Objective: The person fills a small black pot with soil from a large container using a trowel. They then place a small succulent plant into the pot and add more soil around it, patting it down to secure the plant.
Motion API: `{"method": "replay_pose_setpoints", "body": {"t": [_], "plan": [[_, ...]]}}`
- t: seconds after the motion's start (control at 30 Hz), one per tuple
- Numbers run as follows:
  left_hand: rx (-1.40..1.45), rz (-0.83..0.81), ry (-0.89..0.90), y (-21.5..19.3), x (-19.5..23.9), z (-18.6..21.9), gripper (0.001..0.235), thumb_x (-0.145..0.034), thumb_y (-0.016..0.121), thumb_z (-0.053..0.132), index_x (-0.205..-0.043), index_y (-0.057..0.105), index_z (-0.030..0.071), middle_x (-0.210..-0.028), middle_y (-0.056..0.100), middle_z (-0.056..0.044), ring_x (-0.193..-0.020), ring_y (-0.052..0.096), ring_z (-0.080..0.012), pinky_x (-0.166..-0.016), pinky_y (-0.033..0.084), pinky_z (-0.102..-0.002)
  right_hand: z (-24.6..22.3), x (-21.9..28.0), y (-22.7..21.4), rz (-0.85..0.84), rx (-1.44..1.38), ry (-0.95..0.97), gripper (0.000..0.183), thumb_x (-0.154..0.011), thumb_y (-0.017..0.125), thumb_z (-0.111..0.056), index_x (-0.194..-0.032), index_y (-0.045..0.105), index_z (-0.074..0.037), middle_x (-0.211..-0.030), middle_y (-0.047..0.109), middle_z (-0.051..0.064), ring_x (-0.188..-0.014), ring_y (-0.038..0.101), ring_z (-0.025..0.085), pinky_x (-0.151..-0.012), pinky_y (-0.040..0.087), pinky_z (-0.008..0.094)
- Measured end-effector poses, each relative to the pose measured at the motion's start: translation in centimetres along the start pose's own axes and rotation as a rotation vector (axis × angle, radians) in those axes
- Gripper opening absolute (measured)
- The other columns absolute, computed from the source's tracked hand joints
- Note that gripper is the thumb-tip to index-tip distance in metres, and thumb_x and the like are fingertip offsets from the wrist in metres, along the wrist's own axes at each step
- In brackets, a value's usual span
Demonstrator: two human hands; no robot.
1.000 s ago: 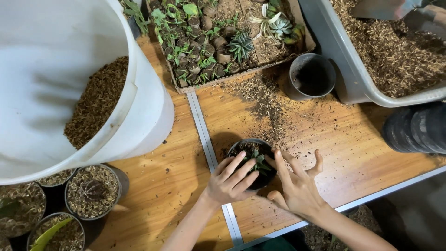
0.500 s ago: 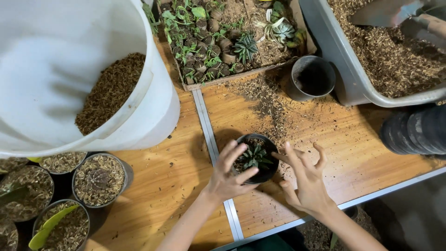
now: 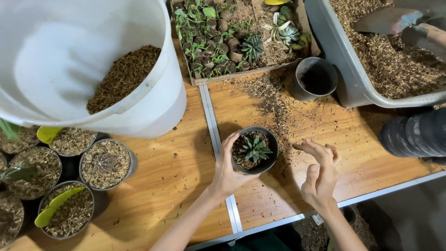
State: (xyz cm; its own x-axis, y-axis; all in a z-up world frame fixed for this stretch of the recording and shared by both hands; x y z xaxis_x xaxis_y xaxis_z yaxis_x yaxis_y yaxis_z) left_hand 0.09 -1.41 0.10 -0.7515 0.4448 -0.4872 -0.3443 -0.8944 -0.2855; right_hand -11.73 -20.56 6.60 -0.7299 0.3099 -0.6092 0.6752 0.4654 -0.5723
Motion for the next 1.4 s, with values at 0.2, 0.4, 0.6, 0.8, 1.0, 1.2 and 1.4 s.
{"method": "replay_pose_setpoints", "body": {"t": [0.2, 0.4, 0.6, 0.8, 1.0, 1.2, 1.4], "plan": [[0.009, -0.031, -0.140, -1.6, -0.5, 0.7, 0.117, -0.066, 0.097, 0.029, -0.153, 0.022, 0.011, -0.152, 0.040, -0.023, -0.138, 0.048, -0.0369, -0.114, 0.045, -0.061, -0.7, -2.8, 0.2, -0.021, -0.031, -0.066, 0.051, -0.113, 0.024, -0.041, -0.133, 0.053, -0.005, -0.115, 0.073, 0.012, -0.102, 0.066, 0.022, -0.106, 0.030, 0.044], [0.067, 0.267, 0.015, -6.0, -0.6, 0.9, 0.100, -0.064, 0.096, 0.028, -0.142, 0.038, 0.005, -0.144, 0.050, -0.026, -0.129, 0.056, -0.0478, -0.103, 0.048, -0.060, -7.5, -13.3, 2.7, -0.196, -0.235, -0.351, 0.029, -0.105, 0.042, -0.010, -0.114, 0.066, 0.004, -0.106, 0.071, 0.022, -0.101, 0.067, 0.040, -0.095, 0.046, 0.051], [-0.125, 0.498, -0.063, -11.1, -0.1, -0.1, 0.100, -0.068, 0.092, 0.032, -0.145, 0.031, 0.014, -0.150, 0.041, -0.026, -0.141, 0.046, -0.0413, -0.114, 0.040, -0.062, -22.7, -23.5, 7.6, -0.177, -0.206, -0.878, 0.035, -0.113, 0.043, -0.010, -0.108, 0.069, 0.012, -0.110, 0.068, 0.029, -0.100, 0.063, 0.037, -0.088, 0.043, 0.046], [-0.260, 0.567, 0.018, -12.0, 0.2, -1.4, 0.103, -0.068, 0.095, 0.033, -0.145, 0.031, 0.009, -0.148, 0.041, -0.027, -0.137, 0.049, -0.0416, -0.115, 0.044, -0.062, -31.4, -28.1, 19.8, -0.994, 0.208, -0.843, 0.040, -0.107, 0.048, -0.041, -0.127, 0.062, -0.009, -0.116, 0.064, 0.016, -0.102, 0.062, 0.040, -0.082, 0.048, 0.057], [-0.272, 0.647, 0.183, -13.1, -0.1, -0.8, 0.088, -0.072, 0.093, 0.027, -0.138, 0.038, 0.008, -0.134, 0.040, -0.027, -0.130, 0.048, -0.0426, -0.110, 0.049, -0.059, -33.8, -27.4, 27.2, -1.421, 0.885, -0.659, 0.061, -0.104, 0.043, -0.059, -0.145, 0.050, -0.014, -0.124, 0.069, 0.013, -0.108, 0.068, 0.036, -0.088, 0.058, 0.047], [-0.342, 0.656, 0.273, -13.2, 0.4, -1.4, 0.071, -0.084, 0.085, 0.033, -0.135, 0.040, 0.013, -0.135, 0.041, -0.028, -0.124, 0.050, -0.0443, -0.101, 0.053, -0.058, -33.9, -25.2, 32.2, -1.595, 1.056, -0.510, 0.102, -0.089, 0.038, -0.080, -0.164, -0.002, -0.024, -0.172, 0.004, 0.003, -0.155, 0.021, 0.033, -0.124, 0.031, 0.058], [-0.336, 0.581, 0.288, -12.6, 1.2, -2.5, 0.055, -0.094, 0.071, 0.040, -0.135, 0.044, 0.013, -0.133, 0.043, -0.029, -0.124, 0.053, -0.0438, -0.099, 0.050, -0.059, -27.0, -20.8, 39.0, -1.760, 1.009, -0.783, 0.103, -0.095, 0.064, -0.046, -0.163, -0.009, -0.021, -0.163, 0.007, 0.019, -0.143, 0.029, 0.049, -0.111, 0.041, 0.061]]}}
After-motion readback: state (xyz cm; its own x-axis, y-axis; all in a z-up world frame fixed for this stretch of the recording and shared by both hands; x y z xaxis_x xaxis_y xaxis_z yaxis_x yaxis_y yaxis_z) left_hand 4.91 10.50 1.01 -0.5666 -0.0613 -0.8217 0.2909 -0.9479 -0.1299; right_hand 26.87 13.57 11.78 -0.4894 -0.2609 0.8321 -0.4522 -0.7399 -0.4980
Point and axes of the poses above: each hand's wrist, its own x-axis away from the middle knuckle, its own y-axis out of the palm, z = x × y, the point moved 4 cm from there along -x, towards the middle knuckle
